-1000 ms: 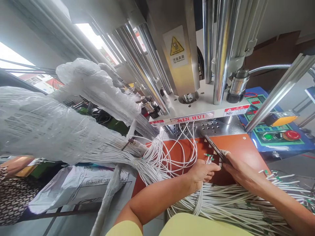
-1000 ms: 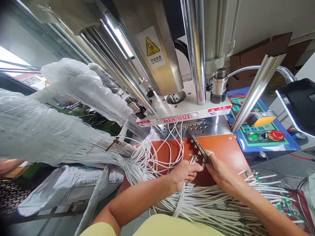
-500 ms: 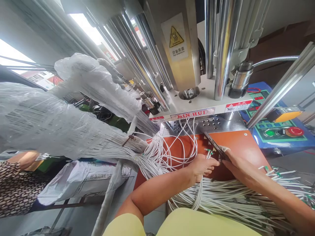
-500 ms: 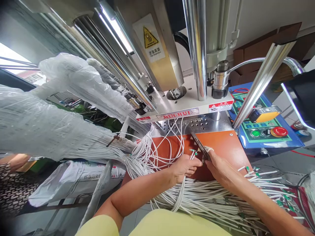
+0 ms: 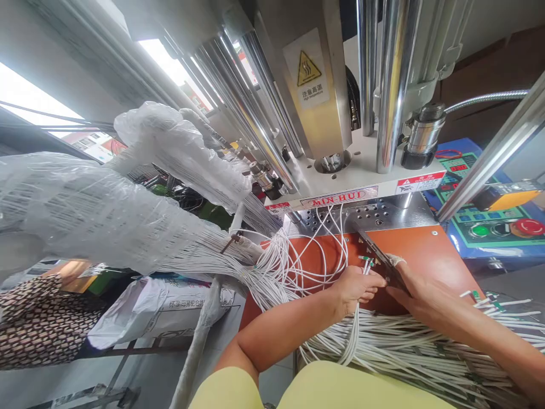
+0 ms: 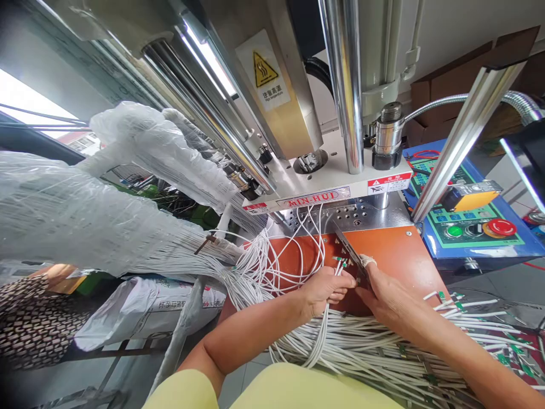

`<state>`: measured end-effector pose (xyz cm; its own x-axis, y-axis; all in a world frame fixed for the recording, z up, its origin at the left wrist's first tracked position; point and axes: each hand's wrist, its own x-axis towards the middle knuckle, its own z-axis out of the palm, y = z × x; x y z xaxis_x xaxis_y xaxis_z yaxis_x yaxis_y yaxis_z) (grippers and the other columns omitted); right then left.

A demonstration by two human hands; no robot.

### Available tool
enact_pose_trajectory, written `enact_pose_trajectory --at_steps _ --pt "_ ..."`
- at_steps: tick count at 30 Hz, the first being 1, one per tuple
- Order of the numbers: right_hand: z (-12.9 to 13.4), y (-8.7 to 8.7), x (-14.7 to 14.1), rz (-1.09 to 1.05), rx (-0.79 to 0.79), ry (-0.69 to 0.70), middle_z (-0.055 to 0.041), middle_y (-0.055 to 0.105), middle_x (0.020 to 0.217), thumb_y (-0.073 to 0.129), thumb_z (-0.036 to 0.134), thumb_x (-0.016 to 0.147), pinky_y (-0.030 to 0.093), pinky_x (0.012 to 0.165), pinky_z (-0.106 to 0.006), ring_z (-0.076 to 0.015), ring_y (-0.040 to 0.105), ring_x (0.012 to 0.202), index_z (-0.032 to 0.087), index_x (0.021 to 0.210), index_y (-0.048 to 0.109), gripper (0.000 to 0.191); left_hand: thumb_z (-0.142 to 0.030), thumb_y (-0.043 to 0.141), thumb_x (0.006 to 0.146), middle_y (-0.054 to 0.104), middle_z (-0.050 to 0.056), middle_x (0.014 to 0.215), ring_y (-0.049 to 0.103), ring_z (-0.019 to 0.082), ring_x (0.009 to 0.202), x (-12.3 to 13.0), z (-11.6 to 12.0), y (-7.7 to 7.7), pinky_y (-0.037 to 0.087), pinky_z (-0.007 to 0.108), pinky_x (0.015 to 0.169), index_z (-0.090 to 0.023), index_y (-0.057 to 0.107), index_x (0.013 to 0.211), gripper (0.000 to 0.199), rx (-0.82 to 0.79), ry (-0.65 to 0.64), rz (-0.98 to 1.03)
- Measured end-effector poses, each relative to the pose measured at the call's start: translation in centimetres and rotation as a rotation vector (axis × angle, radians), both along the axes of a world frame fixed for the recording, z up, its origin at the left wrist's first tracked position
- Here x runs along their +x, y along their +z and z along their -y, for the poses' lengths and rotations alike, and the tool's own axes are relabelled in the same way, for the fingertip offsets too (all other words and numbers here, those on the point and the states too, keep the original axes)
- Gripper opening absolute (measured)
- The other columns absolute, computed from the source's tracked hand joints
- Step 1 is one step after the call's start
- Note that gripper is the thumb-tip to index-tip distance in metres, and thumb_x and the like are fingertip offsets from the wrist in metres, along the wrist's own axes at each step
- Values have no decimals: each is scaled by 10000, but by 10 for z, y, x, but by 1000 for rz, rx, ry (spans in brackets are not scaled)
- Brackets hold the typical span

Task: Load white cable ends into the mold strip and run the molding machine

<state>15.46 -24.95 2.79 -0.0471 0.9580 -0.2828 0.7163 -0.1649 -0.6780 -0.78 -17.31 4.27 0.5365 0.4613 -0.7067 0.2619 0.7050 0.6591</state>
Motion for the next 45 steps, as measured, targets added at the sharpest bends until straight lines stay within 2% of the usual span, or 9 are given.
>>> enact_pose_trajectory --at_steps 3,7,12,18,25,28,32,38,45 --pt "1 2 0 -13 37 13 -56 693 831 496 437 833 432 592 -303 -230 658 682 239 1062 447 307 -322 683 751 427 -87 477 298 23 374 -5 -1 -1 153 184 407 -164 490 712 252 67 -80 13" --pt "-2 -5 -6 74 54 -67 -67 708 873 480 456 846 425 579 -321 -261 673 718 252 1101 427 330 -510 428 929 593 -23 584 393 62 358 -15 -5 -10 251 203 390 -150 525 945 373 323 -108 -63" --pt "-4 -15 -9 52 28 -65 -72 698 940 424 521 878 448 654 -359 -284 678 820 263 1100 393 341 -553 439 913 654 48 780 483 75 478 -28 -11 -5 356 217 467 -91 599 1055 509 478 -36 -62" --pt "-3 -18 -8 50 41 -96 -30 680 829 448 538 868 427 627 -341 -266 670 755 269 1024 392 315 -542 544 867 528 -25 719 267 44 485 -39 -10 15 168 207 470 -100 479 1386 685 379 141 -21" --pt "-3 -24 -11 47 61 -89 -12 645 793 446 545 884 419 632 -331 -251 653 724 269 989 339 315 -514 543 809 535 9 677 343 55 484 -36 -14 16 231 222 464 -48 680 1083 558 440 160 -15" --pt "-2 -25 -11 32 86 -102 -16 646 803 446 535 883 421 630 -332 -252 654 726 267 1003 353 308 -509 602 759 521 1 733 335 42 483 -37 -16 16 199 208 447 -75 669 1076 541 328 137 -2" --pt "-3 -27 -11 21 95 -97 -27 648 822 456 524 876 419 635 -333 -252 648 734 262 1033 372 317 -525 590 783 332 -86 589 158 21 436 -38 -17 15 59 218 457 -111 668 951 453 256 4 -74" --pt "-5 -29 -5 -8 95 -88 -2 630 737 442 553 876 386 606 -319 -238 620 685 267 1014 392 321 -372 545 737 303 -83 433 180 40 371 -23 -27 12 71 237 423 -158 540 598 255 134 -228 -130" --pt "-4 -17 3 -42 30 -55 -5 622 763 428 559 879 368 613 -315 -227 600 709 268 985 375 314 -336 536 713 278 -73 392 175 46 364 0 -43 7 89 235 421 -158 546 530 255 103 -464 -168"
